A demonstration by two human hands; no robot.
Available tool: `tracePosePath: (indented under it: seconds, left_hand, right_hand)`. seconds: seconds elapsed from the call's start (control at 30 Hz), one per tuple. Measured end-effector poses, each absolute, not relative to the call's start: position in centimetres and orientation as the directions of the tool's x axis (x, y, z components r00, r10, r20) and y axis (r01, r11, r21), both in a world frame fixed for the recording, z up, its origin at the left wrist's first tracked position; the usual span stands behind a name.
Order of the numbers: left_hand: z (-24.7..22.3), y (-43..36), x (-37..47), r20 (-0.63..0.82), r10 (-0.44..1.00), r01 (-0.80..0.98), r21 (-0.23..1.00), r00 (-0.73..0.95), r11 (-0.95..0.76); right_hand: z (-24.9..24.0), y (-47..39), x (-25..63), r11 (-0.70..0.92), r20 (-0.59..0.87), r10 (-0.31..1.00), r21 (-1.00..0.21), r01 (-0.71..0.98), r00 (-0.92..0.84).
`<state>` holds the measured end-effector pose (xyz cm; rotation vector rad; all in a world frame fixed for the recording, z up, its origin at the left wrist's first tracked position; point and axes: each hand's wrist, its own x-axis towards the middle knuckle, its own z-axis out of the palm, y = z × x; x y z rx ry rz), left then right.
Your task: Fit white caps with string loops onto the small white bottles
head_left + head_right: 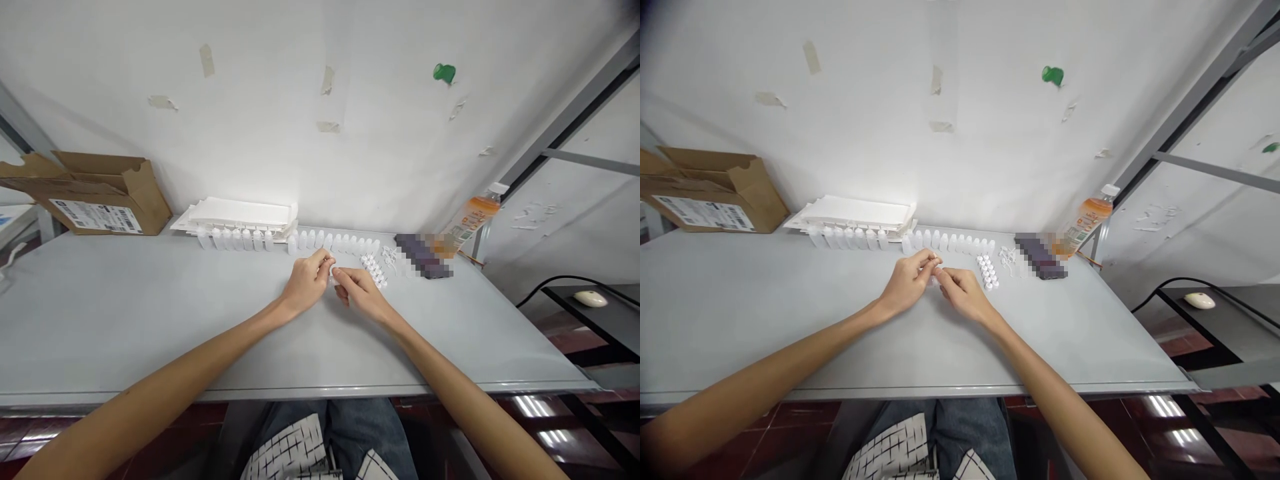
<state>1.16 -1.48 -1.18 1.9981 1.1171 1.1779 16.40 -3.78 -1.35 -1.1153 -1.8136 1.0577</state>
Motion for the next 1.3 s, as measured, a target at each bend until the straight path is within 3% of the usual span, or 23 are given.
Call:
tracePosePath:
  seconds: [0.17, 0.3, 0.7, 0.83, 1.17, 1.3]
  left_hand:
    - [-1.0, -1.1, 0.8, 0.306, 0.908, 0.311, 0.867, 0.284, -0.390]
    - [-1.6, -0.9, 0.9, 0.324, 0.889, 0.354, 0.830, 0.322, -0.431]
    - [-2.8, -0.9, 0.9, 0.370, 0.820, 0.490, 0.666, 0.438, -0.562]
    - [-2.8, -0.9, 0.9, 0.381, 0.817, 0.481, 0.669, 0.433, -0.567]
    - [-1.9, -0.6, 0.6, 0.322, 0.905, 0.278, 0.875, 0.277, -0.397]
    - [-1.6, -0.8, 0.6, 0.333, 0.915, 0.280, 0.877, 0.229, -0.390]
  right_hand:
    - [-0.9, -3.4, 16.9, 0.243, 0.199, 0.961, -0.938, 0.246, -0.194]
    - [-0.5, -3.2, 17.5, 0.311, 0.300, 0.950, -0.923, 0.228, -0.079]
    - [-0.6, -3.4, 17.6, 0.470, 0.439, 0.882, -0.783, 0.407, -0.173]
    - [-0.4, -3.4, 17.7, 0.426, 0.400, 0.904, -0.813, 0.397, -0.152]
    - [0.8, -3.0, 18.9, 0.216, 0.210, 0.975, -0.973, 0.084, -0.071]
    - [0.8, -3.1, 18.9, 0.186, 0.182, 0.978, -0.982, 0.032, -0.097]
